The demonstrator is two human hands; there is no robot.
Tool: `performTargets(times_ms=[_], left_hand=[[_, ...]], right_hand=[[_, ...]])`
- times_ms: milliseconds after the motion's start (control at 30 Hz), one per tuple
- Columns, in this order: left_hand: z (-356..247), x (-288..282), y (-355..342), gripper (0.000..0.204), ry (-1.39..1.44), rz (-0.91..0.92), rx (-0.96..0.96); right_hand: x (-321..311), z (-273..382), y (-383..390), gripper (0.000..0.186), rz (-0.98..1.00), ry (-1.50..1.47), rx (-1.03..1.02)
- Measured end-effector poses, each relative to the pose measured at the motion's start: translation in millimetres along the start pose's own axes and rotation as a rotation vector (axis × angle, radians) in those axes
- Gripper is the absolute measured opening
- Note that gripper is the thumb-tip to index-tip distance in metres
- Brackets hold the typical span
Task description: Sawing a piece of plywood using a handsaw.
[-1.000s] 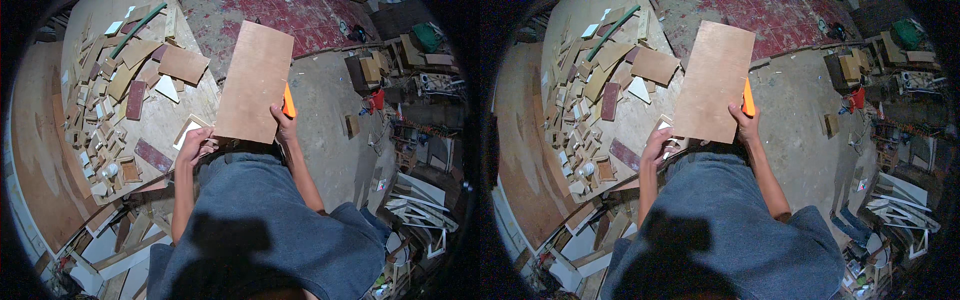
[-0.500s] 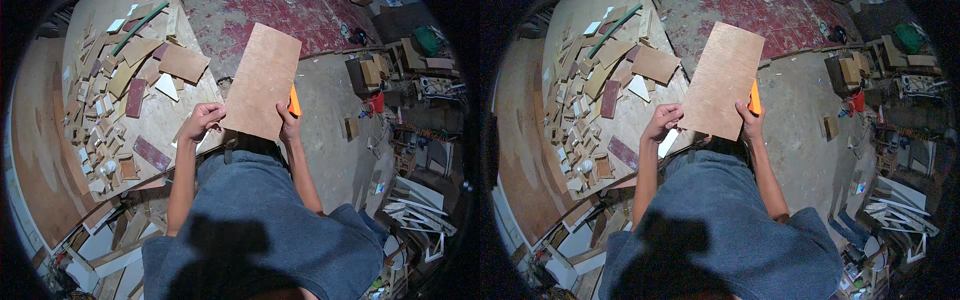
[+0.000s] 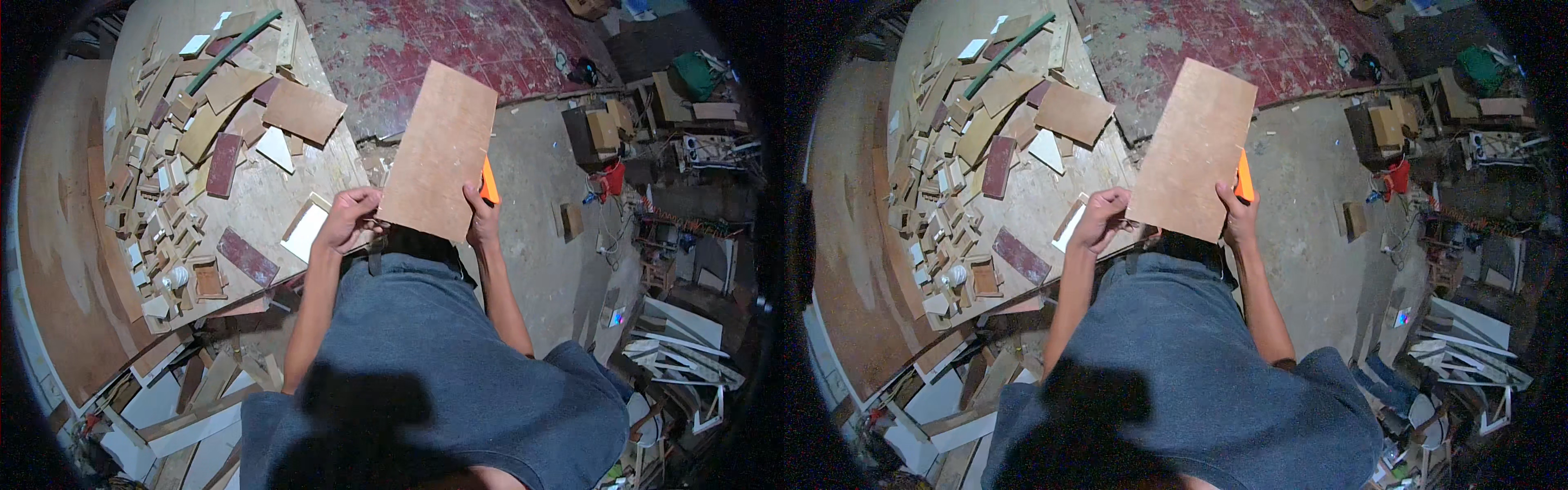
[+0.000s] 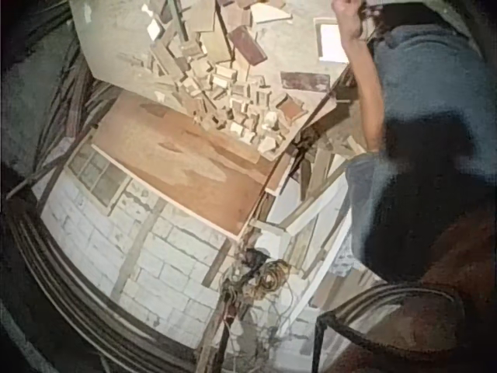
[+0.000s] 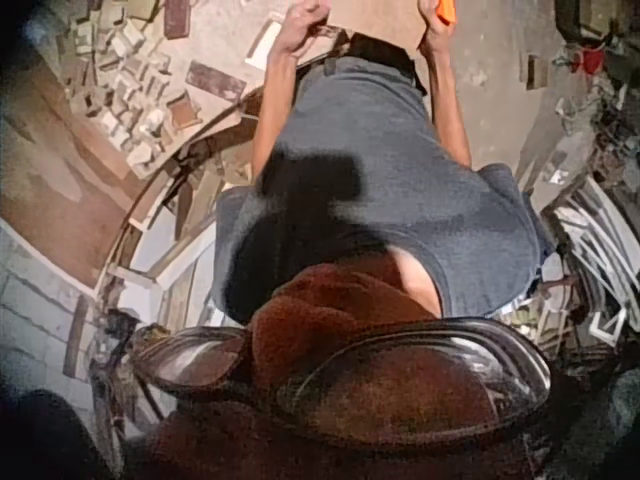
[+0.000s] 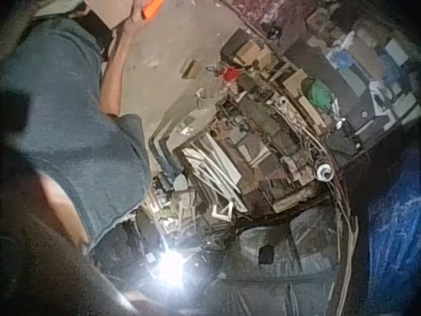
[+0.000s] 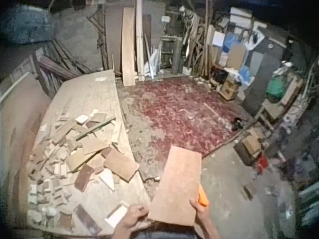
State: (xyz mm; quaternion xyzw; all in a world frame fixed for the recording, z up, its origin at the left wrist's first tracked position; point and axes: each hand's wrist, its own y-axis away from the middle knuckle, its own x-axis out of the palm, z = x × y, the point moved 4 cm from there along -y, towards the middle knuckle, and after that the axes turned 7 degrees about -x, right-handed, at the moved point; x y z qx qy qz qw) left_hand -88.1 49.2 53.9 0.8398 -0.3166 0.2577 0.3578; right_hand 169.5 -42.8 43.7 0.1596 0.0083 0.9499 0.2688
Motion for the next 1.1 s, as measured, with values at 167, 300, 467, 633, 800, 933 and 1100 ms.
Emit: performTargets(times_ms=[167,300,467,633,800,933,1100], left_hand=[[9.2,2.7,-9.1,0.017,-0.064,-0.072,0.065],[21.1,1.8,-13.4,0.012,0.078,-0.091,0.067],[43.3,-11.3,-17.4,0.009,0.254,-0.085,-0.060],[25.9,-23.3,-11.9,0.016,-0.012,-0.151,-0.071],[-23.7,-10.9,-2.6,0.024,-0.195,-0.326,0.021],[-37.1,-11.8,-4.6,0.023,-0.316,-0.331,0.077],[-21.8,-18.6,-13.1,0.021,-0.110,-0.036,-0.054]], right_hand=[[3.2,11.6,0.3,0.051,-0.055,0.010,0.043],[13.5,20.5,1.6,0.050,-0.084,-0.006,0.065],[14.9,8.8,-4.3,0.056,-0.036,-0.073,0.071],[33.0,16.5,-6.4,0.055,-0.015,-0.095,0.052],[29.4,11.0,-10.7,0.053,-0.067,-0.060,-0.011],[16.1,-5.1,-16.1,0.050,-0.100,-0.033,-0.013],[13.0,-10.9,-18.1,0.037,-0.181,-0.102,-0.006]])
